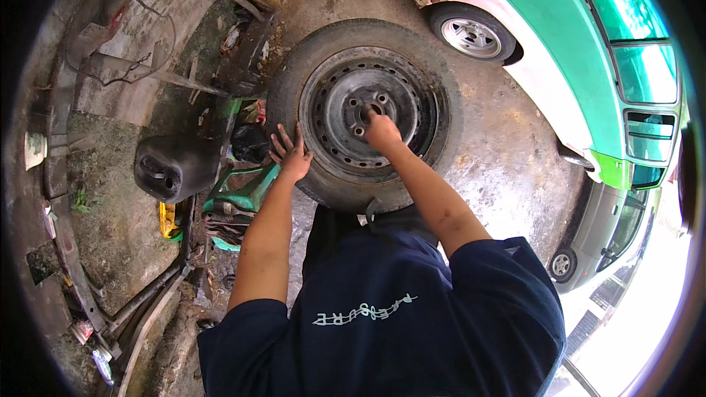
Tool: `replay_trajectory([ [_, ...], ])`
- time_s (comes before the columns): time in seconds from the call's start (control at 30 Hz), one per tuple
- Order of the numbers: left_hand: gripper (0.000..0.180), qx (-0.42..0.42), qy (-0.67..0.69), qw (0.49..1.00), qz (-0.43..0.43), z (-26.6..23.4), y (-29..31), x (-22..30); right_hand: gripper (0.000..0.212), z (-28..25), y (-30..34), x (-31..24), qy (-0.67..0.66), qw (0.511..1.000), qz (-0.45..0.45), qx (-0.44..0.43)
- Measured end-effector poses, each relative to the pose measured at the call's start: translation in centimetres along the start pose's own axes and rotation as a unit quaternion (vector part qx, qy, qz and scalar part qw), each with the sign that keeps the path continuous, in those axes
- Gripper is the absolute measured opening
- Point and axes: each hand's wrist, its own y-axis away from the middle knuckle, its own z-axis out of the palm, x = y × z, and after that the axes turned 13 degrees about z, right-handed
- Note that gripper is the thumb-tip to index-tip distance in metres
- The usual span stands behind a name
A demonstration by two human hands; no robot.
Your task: The person uses a tire iron to pry the bead of a car tire off its rim. They repeatedly insert the tool between the tire and rim, lever the bead downward, and rotate the tire to continue the process around the circumference.
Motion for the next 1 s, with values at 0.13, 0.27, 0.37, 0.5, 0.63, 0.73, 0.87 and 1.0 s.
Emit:
replay_trajectory([
  [0.13,0.09,0.021,0.014,1.0,0.018,0.2,0.1,-0.3,0.049,-1.3,-0.4,0.6,0.058,0.998,-0.005,-0.003],
  [0.27,0.091,0.011,0.006,1.0,0.009,0.4,-0.1,-0.4,0.042,-2.9,-1.0,4.0,-0.029,0.997,0.049,0.054],
  [0.37,0.091,0.009,0.006,1.0,0.01,0.4,-0.2,-0.4,0.038,-0.7,-1.1,2.2,-0.036,0.998,0.045,0.035],
  [0.5,0.09,0.006,-0.001,1.0,0.003,0.1,-0.2,-0.4,0.046,2.3,1.1,-1.3,0.022,0.999,-0.044,-0.001],
  [0.63,0.091,0.01,-0.002,1.0,0.012,0.1,-0.1,-0.4,0.057,1.7,5.4,1.5,0.074,0.992,-0.081,-0.068],
  [0.73,0.092,0.012,-0.005,1.0,0.014,0.2,0.0,-0.3,0.063,1.7,7.2,2.9,0.098,0.989,-0.081,-0.072],
  [0.87,0.09,0.006,-0.005,1.0,0.002,0.0,-0.1,-0.1,0.068,2.4,4.3,0.6,0.067,0.993,-0.082,-0.048],
  [1.0,0.091,0.014,-0.002,1.0,0.006,0.0,-0.2,-0.3,0.065,2.1,1.2,-0.7,0.052,0.997,-0.054,-0.027],
])
